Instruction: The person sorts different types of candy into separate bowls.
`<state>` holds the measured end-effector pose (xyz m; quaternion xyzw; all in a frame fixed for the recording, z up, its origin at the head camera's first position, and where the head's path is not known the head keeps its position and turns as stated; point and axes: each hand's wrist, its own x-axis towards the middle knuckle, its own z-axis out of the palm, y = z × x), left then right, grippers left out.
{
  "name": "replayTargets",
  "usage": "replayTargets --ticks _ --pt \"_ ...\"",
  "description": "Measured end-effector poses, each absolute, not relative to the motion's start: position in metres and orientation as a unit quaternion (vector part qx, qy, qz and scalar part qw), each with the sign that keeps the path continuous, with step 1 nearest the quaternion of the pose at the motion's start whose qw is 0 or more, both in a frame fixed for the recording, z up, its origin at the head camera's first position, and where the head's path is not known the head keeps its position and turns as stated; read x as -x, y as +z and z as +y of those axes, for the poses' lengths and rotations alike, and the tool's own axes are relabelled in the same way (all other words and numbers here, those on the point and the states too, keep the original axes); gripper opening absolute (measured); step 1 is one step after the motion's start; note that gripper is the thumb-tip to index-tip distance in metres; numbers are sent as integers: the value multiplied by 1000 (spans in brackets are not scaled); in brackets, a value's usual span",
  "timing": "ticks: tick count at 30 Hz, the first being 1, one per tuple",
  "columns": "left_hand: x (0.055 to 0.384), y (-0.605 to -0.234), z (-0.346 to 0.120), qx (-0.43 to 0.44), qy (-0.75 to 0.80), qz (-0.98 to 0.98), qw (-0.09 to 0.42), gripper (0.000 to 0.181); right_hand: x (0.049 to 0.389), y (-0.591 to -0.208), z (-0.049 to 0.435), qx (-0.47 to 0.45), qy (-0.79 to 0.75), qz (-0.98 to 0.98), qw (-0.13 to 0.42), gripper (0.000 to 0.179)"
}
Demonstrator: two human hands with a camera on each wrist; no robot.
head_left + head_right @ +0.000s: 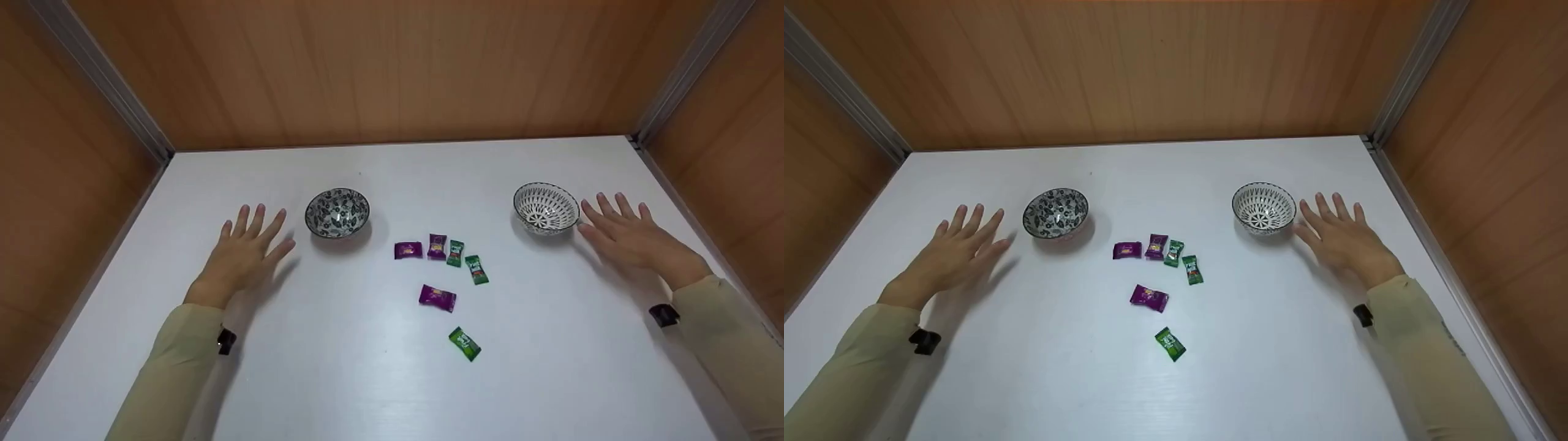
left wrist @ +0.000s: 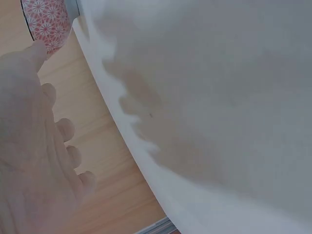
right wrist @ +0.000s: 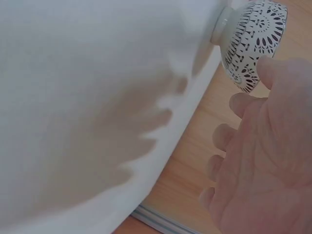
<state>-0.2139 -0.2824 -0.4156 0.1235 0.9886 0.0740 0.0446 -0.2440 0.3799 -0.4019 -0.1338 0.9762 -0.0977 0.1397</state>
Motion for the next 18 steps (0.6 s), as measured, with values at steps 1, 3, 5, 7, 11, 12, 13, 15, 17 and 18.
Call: replayTargets --ticks 1,3,5,7,11,12,13,15,17,18 --pt "215 -414 -282 -123 78 988 48 76 244 -400 380 133 -98 976 144 79" --pt "216 -410 -279 -122 86 987 54 77 245 -394 379 131 -98 975 148 80" --pt "218 -403 -276 -121 97 986 59 78 246 -387 379 130 -95 976 149 80" --pt "220 -397 -273 -121 122 983 62 80 247 -381 378 134 -100 975 148 81" --pt "223 -389 -266 -113 217 966 82 82 245 -369 372 153 -139 969 135 82" --pt "224 -388 -264 -111 248 958 87 83 243 -366 369 159 -150 967 129 82" --pt "225 -387 -262 -111 278 950 91 84 242 -364 365 165 -160 966 122 82" --pt "226 -387 -258 -115 336 930 94 87 239 -361 358 178 -179 962 102 82" --pt "228 -388 -255 -121 381 912 92 92 236 -360 350 193 -191 959 79 81" --pt "229 -389 -253 -124 399 904 90 94 236 -360 346 201 -197 957 67 80"
